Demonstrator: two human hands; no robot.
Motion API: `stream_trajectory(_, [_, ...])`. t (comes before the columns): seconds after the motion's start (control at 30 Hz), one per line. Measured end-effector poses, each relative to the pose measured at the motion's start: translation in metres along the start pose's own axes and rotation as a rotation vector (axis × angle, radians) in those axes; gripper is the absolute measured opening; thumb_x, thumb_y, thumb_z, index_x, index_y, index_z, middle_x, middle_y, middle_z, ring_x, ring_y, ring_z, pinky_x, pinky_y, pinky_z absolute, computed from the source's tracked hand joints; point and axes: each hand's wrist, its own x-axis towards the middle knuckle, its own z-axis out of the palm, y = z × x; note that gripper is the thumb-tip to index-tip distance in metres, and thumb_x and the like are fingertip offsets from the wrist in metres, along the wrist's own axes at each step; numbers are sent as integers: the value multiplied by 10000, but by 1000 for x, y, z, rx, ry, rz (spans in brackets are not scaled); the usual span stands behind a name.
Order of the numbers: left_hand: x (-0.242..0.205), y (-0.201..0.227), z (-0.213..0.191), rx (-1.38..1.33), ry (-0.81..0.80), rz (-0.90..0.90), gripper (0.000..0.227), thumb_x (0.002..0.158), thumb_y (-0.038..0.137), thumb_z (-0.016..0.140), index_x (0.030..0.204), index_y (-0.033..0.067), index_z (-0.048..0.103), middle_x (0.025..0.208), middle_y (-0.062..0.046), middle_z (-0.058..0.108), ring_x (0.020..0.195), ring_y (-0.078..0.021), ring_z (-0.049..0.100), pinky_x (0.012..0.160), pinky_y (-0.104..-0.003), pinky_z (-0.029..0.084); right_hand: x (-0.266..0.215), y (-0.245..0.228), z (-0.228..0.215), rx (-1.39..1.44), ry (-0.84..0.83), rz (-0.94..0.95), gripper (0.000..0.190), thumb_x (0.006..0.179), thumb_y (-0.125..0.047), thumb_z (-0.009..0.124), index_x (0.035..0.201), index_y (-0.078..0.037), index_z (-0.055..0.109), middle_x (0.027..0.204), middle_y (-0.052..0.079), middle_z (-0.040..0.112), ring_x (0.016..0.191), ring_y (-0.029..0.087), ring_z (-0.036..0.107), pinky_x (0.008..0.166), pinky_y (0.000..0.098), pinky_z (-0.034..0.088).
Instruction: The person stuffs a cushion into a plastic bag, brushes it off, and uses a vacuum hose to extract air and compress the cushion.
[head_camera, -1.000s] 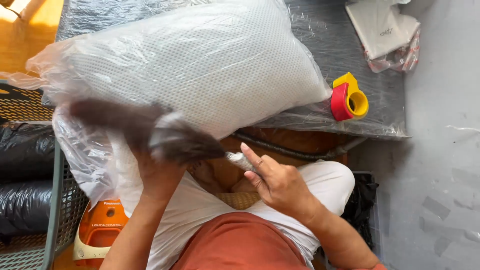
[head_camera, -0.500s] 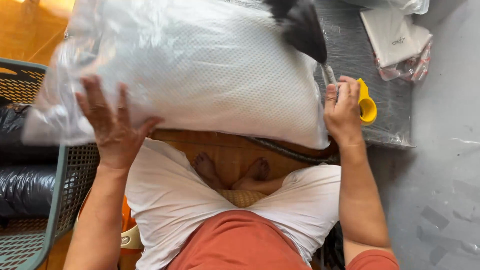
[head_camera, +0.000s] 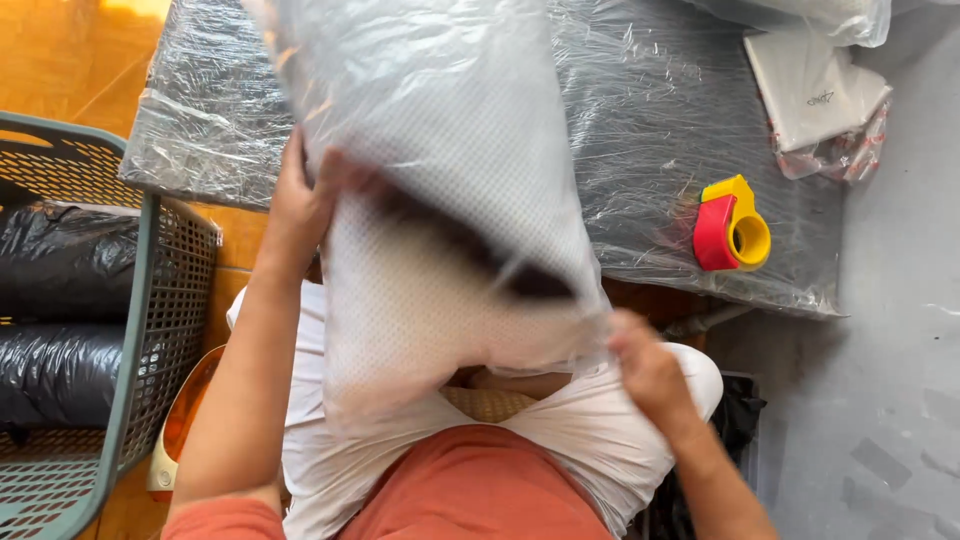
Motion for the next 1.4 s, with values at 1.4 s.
stream_trajectory(1.4, [-118,52,60,406,116,571,849,893,519,735,1526,65,399,1640,-246,251,1536,-426,184,1254,-561,89,180,16,-120,-624,210,130,346,1219,-526,458,1315,-227,601,702,269,685,782,515,725,684,586,541])
